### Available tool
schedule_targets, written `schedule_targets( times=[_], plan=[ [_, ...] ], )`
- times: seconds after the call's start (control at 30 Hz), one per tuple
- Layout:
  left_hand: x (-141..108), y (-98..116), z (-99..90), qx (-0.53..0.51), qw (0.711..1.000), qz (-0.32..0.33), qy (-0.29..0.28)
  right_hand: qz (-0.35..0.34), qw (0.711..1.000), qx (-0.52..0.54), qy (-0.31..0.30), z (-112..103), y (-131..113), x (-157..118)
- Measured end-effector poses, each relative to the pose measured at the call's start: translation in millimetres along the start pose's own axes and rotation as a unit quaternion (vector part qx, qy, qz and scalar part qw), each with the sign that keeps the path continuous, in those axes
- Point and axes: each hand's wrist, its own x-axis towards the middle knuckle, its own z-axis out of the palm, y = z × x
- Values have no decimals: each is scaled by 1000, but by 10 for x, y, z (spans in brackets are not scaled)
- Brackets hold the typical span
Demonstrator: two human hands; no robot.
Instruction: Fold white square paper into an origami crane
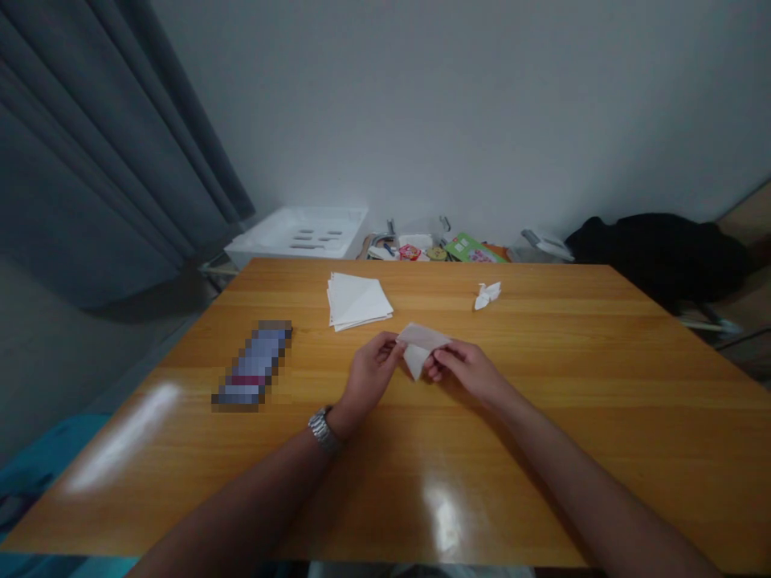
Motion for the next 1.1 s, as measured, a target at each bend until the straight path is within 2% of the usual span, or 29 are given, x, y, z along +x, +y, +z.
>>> schedule_targets(
  times=[0.07,0.13,0.2,0.27,0.37,0.43,0.47,0.53,0.63,0.73,0.83,0.97,1.1],
  plan=[
    [3,3,-17,23,999,15,18,-16,1000,-20,2,21,1,-17],
    [4,14,-62,96,992,76,29,-44,996,-66,31,21,-9,-35],
    [9,30,-119,179,974,139,17,-90,985,-133,66,-3,-32,-49],
    [21,43,-170,261,950,170,-11,-149,964,-206,78,-48,-60,-57],
    [40,46,-203,352,914,184,-82,-222,929,-295,42,-141,-78,-48],
    [44,33,-197,388,893,187,-130,-238,907,-349,11,-208,-56,-29],
    [42,23,-189,399,885,188,-148,-241,895,-374,-24,-240,-36,-18],
    [29,-4,-168,410,874,191,-177,-244,877,-409,-57,-295,13,4],
    [-11,-39,-150,408,873,189,-189,-237,861,-444,-73,-346,65,19],
    [-64,-51,-163,401,875,179,-205,-223,862,-444,-101,-373,49,5],
    [-111,-43,-199,396,871,179,-230,-203,875,-423,-119,-403,-21,-20],
    [-144,-29,-231,411,860,184,-241,-164,899,-390,-116,-455,-110,-24],
    [-158,-21,-216,411,853,193,-257,-157,899,-399,-86,-479,-130,-2]
  ],
)
